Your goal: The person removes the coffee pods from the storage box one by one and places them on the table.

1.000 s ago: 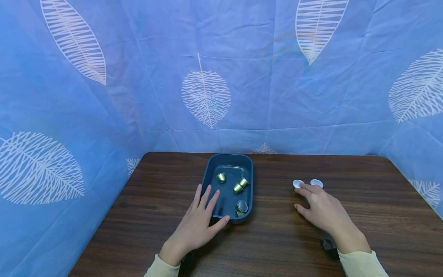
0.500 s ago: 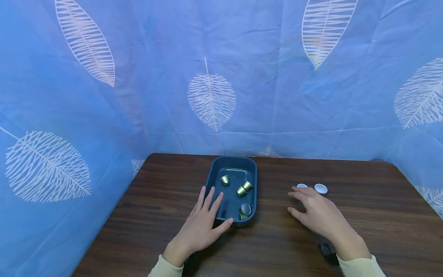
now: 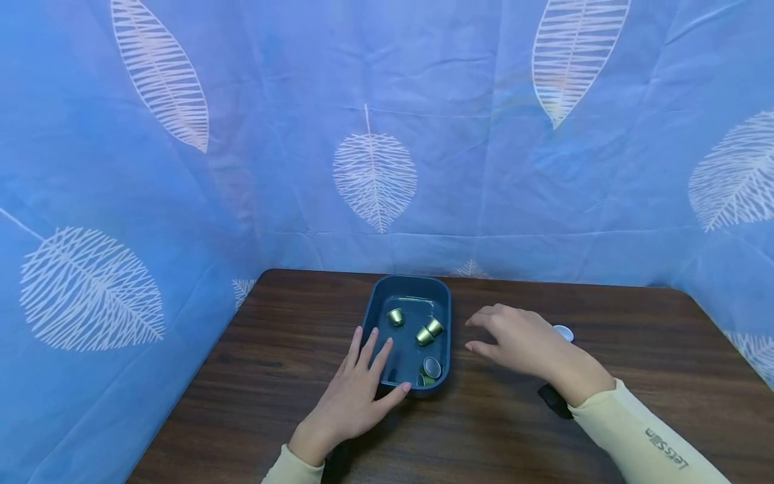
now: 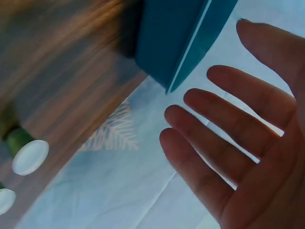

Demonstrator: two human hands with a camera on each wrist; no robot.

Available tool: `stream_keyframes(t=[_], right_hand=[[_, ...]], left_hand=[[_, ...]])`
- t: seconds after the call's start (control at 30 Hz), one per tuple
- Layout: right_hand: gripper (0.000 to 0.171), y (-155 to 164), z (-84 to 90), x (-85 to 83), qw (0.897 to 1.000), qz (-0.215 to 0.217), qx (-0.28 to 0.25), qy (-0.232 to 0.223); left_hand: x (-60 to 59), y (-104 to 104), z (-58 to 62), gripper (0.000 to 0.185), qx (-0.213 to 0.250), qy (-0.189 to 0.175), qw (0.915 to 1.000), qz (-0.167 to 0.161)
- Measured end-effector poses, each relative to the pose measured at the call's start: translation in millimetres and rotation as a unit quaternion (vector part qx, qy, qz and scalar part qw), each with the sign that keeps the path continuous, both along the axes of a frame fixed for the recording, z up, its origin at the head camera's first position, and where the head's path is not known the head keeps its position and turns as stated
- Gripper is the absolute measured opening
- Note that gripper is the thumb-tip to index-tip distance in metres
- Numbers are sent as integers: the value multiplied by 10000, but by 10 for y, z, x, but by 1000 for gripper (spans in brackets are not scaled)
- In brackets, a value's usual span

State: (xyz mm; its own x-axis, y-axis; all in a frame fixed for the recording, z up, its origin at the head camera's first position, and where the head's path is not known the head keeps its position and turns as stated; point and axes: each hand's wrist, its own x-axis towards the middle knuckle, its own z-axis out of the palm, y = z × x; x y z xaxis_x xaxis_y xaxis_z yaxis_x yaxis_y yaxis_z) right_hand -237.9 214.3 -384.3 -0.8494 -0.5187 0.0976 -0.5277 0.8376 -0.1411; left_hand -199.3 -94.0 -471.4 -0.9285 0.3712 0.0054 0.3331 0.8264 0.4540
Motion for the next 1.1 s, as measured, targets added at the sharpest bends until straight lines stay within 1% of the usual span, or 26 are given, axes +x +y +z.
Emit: stream_keyframes(t=[0.17, 0.3, 0.5, 0.77, 0.93, 1.1], right_hand=[[33, -165, 92, -144, 9996, 76, 263, -65], [32, -263, 112, -263, 9988, 200, 430, -87], [33, -373, 62, -388, 9982, 362, 469, -130], [34, -483, -30, -475, 9968, 435, 607, -283], [32, -550, -81, -532, 9962, 473, 676, -279], [30, -578, -131, -566, 9962, 471, 727, -113]], left_hand=[[1, 6, -4, 89, 23, -76, 10000, 14], [8, 0, 11, 89, 34, -107, 9999, 20], [8, 9, 22, 88, 33, -104, 9999, 14], [-5, 27, -17, 88, 18, -155, 9999, 59], [-17, 9, 0, 88, -3, -133, 9998, 115], [-24, -12, 3, 88, -32, -151, 9998, 126]])
